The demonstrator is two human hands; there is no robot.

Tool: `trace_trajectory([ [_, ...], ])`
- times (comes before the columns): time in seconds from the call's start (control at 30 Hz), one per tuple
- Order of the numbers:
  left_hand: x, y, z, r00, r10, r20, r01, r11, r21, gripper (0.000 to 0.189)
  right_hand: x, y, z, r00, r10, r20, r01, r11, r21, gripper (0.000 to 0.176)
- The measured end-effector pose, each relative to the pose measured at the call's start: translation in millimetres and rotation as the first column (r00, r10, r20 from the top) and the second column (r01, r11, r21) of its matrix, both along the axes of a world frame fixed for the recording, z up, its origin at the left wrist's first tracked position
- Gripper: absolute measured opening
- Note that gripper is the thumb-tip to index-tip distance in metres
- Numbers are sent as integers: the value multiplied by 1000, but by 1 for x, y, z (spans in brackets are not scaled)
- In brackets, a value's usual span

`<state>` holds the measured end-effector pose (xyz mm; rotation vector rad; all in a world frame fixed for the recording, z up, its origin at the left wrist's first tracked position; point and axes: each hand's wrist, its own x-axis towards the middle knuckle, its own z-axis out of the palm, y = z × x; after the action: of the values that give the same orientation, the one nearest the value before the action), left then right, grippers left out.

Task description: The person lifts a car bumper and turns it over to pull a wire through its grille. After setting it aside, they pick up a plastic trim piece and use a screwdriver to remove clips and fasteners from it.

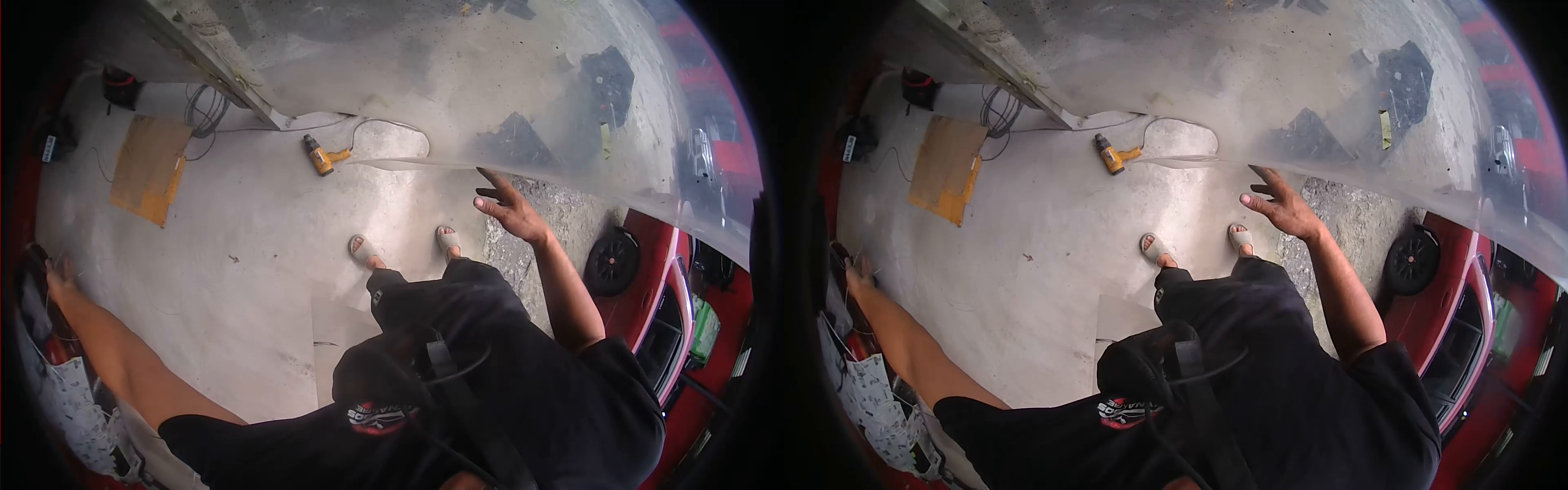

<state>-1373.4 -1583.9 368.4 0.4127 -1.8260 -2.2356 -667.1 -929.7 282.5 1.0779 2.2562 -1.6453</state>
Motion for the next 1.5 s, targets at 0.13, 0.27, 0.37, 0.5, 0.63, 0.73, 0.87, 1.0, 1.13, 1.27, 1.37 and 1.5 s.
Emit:
trace_trajectory([
  [0.13,-10,30,-100,926,17,377,130,924,-360,62,-9,-11,5,995,-91,-25,92,995,28,89],
  [0.27,69,116,-172,783,168,599,152,882,-446,73,6,-17,9,980,-187,-65,192,979,74,89],
  [0.37,119,123,-272,675,30,737,406,819,-405,90,30,-16,21,954,-292,-75,298,949,101,87],
  [0.5,243,132,-331,136,-330,934,842,536,67,78,79,6,45,875,-473,-98,483,868,119,85],
  [0.63,380,154,-370,106,-291,951,902,431,31,62,119,38,45,677,-667,-311,728,668,154,92],
  [0.73,479,203,-369,-45,-303,952,977,188,105,65,99,65,60,743,-498,-448,636,734,239,102],
  [0.87,563,323,-329,-144,-386,911,926,-377,-13,60,54,103,42,795,-325,-513,546,751,371,120],
  [1.0,628,480,-242,-118,-728,676,655,-568,-498,55,43,95,53,861,-117,-494,298,904,305,111],
  [1.13,725,635,-141,-289,-790,541,225,-605,-764,53,118,81,41,826,239,-510,-66,940,334,84],
  [1.27,764,757,-126,-361,-894,267,-101,-247,-964,57,247,70,25,770,-15,-638,191,960,207,59],
  [1.37,744,834,-137,-65,-946,318,-427,-262,-866,57,344,70,-12,787,-441,-431,502,864,31,52],
  [1.5,675,841,-153,517,-494,699,-413,-859,-302,48,463,46,-73,512,-835,-201,844,533,-64,51],
])
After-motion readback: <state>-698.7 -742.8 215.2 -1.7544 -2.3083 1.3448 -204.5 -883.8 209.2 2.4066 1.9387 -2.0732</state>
